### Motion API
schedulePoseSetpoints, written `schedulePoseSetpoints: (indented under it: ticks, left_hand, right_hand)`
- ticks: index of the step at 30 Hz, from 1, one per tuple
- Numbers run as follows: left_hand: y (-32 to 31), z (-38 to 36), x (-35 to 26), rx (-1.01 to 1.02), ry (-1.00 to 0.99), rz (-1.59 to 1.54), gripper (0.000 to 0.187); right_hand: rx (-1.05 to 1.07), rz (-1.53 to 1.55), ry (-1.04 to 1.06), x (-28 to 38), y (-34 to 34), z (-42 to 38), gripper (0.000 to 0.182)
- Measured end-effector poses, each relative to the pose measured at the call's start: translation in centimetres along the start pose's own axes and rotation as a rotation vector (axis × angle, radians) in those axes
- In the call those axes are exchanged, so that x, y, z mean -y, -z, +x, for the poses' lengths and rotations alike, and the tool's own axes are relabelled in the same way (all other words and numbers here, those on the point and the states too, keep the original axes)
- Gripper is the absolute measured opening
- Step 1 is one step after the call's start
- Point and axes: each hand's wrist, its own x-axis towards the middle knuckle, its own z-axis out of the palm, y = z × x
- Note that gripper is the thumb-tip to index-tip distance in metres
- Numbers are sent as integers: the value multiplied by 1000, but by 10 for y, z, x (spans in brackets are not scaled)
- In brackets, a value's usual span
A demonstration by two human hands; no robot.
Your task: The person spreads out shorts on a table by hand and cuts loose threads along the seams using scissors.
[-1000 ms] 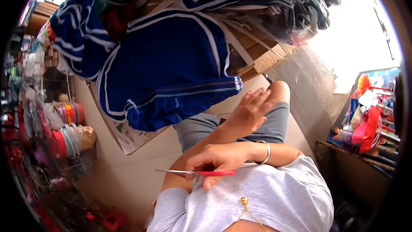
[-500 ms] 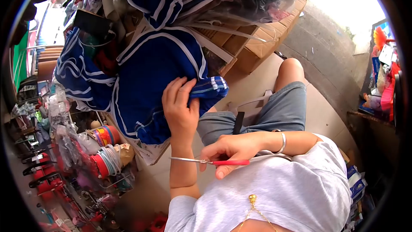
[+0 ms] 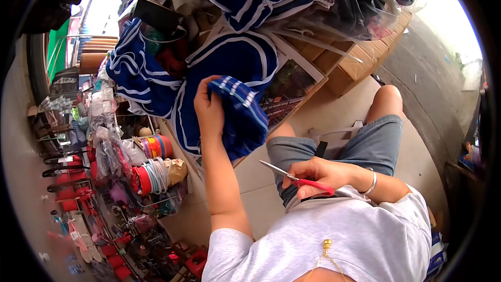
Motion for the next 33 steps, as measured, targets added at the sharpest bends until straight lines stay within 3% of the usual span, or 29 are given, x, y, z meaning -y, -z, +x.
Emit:
schedulePoseSetpoints:
  ticks: [7, 11, 13, 15, 16, 18, 22, 27, 31, 33]
  left_hand:
    - [29, 60, 21, -22, -159, 280, 24]
    - [62, 37, -1, 93, -191, 434, 31]
    - [88, 12, 4, 32, -191, 430, 31]
    - [113, -21, 15, -45, 28, 379, 26]
    - [121, -39, 23, -62, 41, 381, 26]
    - [134, -72, 43, -76, 234, 396, 19]
    - [126, -115, 65, -135, 357, 284, 16]
    - [94, -114, 33, -133, 53, 411, 22]
    - [84, -114, 30, -114, -28, 192, 21]
    - [83, -115, 27, 36, 211, -54, 19]
  right_hand:
    - [-34, 58, -117, 10, -3, -2, 47]
    - [-67, 43, -112, 1, -1, -2, 46]
    - [-69, 36, -101, -2, 1, -3, 46]
    - [-127, 112, -155, -3, 2, -1, 57]
    - [-104, 58, -92, -11, 5, 1, 47]
    - [-100, 65, -108, -12, 5, 5, 48]
    - [-87, 105, -183, 1, 2, 20, 53]
    - [-113, 34, -220, 2, -6, 30, 54]
    - [-157, 32, -204, 0, -11, 29, 56]
    - [-164, 17, -208, -5, -11, 28, 58]
